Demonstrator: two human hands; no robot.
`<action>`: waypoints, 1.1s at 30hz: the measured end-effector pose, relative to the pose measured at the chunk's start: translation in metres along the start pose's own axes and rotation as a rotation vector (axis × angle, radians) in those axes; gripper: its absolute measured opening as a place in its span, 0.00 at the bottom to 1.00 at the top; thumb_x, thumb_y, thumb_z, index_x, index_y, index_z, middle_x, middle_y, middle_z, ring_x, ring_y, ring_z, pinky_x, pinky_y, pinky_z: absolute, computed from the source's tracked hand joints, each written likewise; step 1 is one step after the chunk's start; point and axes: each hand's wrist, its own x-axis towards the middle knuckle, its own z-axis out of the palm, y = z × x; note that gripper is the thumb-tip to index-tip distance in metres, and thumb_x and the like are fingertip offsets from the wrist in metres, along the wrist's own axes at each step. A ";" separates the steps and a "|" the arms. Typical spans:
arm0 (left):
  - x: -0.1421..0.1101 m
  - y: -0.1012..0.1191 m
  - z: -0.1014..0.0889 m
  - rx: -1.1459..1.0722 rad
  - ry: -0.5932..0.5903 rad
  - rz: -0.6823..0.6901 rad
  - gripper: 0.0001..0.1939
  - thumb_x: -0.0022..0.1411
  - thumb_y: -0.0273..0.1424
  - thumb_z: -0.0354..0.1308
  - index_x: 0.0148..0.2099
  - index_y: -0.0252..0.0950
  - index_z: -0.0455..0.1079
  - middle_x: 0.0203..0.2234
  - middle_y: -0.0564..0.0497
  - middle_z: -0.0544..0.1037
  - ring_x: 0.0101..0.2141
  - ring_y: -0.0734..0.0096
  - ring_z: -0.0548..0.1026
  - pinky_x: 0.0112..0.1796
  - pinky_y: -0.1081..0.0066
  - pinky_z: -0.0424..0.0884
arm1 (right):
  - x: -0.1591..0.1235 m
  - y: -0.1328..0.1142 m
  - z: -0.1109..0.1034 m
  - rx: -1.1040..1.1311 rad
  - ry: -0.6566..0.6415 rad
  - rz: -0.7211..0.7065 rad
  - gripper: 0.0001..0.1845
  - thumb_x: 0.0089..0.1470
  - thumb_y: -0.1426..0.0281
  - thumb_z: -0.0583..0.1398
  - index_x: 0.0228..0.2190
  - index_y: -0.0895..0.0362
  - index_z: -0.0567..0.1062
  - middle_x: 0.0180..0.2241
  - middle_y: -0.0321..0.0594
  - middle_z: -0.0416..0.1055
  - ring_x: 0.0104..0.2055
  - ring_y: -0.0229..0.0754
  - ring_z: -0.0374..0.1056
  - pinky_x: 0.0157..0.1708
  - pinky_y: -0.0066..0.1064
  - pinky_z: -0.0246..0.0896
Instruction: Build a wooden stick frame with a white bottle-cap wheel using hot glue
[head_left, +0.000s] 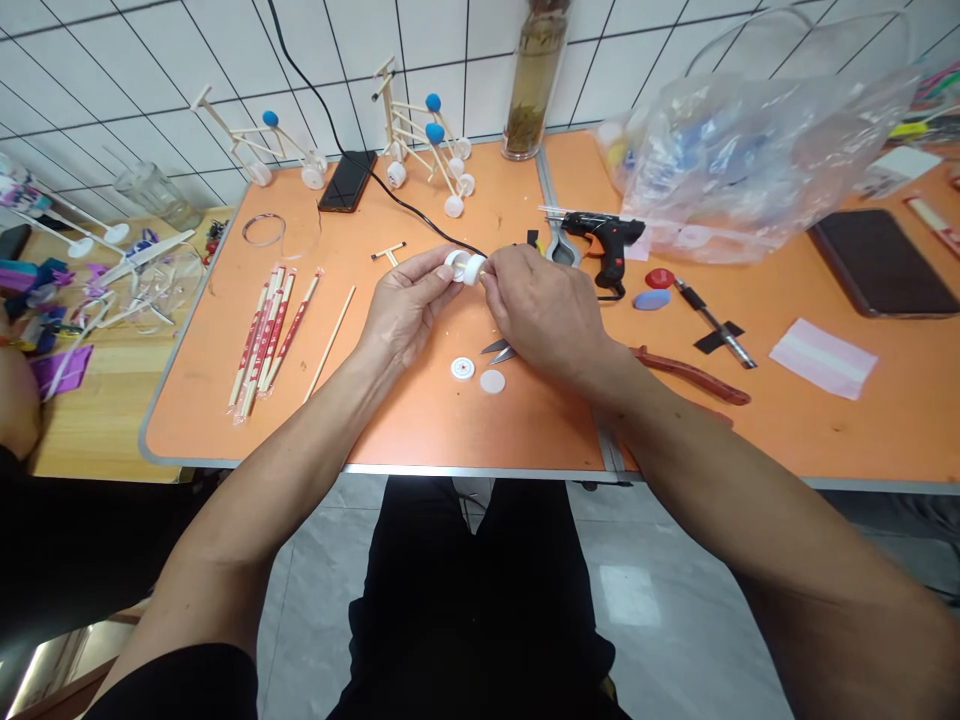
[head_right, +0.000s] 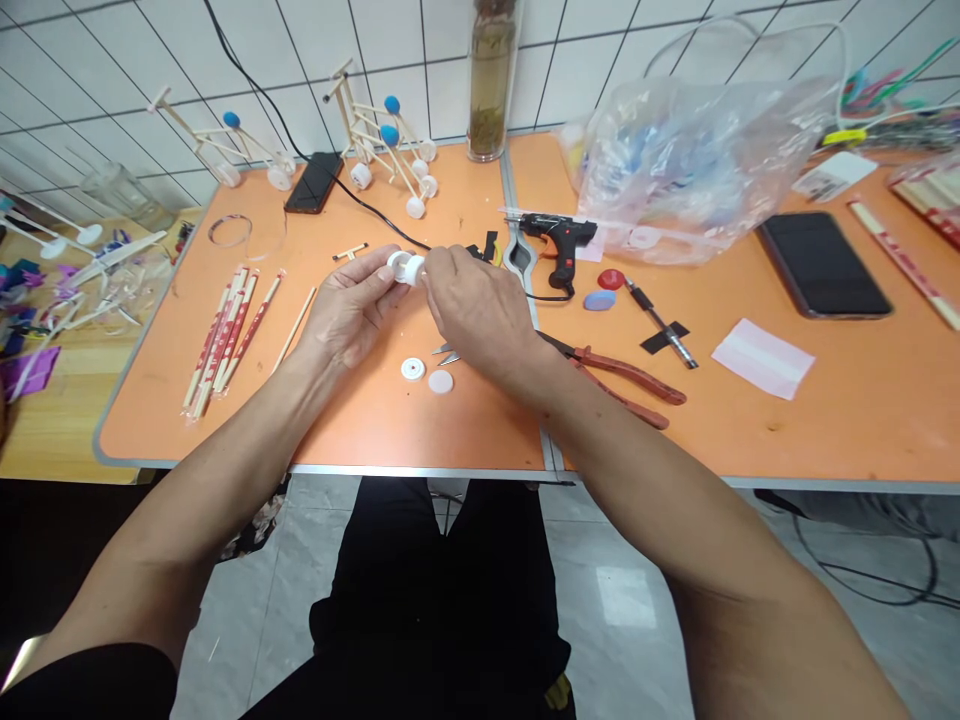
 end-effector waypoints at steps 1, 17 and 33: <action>0.000 0.000 0.000 0.006 0.004 0.000 0.06 0.69 0.27 0.76 0.48 0.41 0.89 0.52 0.50 0.92 0.69 0.52 0.83 0.72 0.53 0.80 | 0.000 0.001 0.001 0.002 0.010 -0.001 0.18 0.81 0.62 0.50 0.47 0.55 0.77 0.41 0.51 0.80 0.41 0.52 0.76 0.39 0.39 0.62; 0.000 -0.001 0.001 0.015 -0.007 0.039 0.07 0.68 0.31 0.78 0.48 0.42 0.88 0.56 0.48 0.92 0.70 0.55 0.82 0.72 0.57 0.78 | 0.003 -0.004 -0.007 -0.003 -0.110 0.055 0.14 0.81 0.66 0.52 0.49 0.55 0.77 0.46 0.52 0.82 0.44 0.54 0.77 0.39 0.39 0.60; 0.001 -0.010 -0.001 0.044 -0.042 0.127 0.13 0.64 0.36 0.81 0.50 0.44 0.88 0.57 0.48 0.91 0.71 0.53 0.81 0.73 0.53 0.76 | 0.006 -0.005 -0.004 0.115 -0.085 0.094 0.15 0.74 0.66 0.56 0.36 0.52 0.80 0.35 0.46 0.83 0.35 0.51 0.72 0.35 0.41 0.56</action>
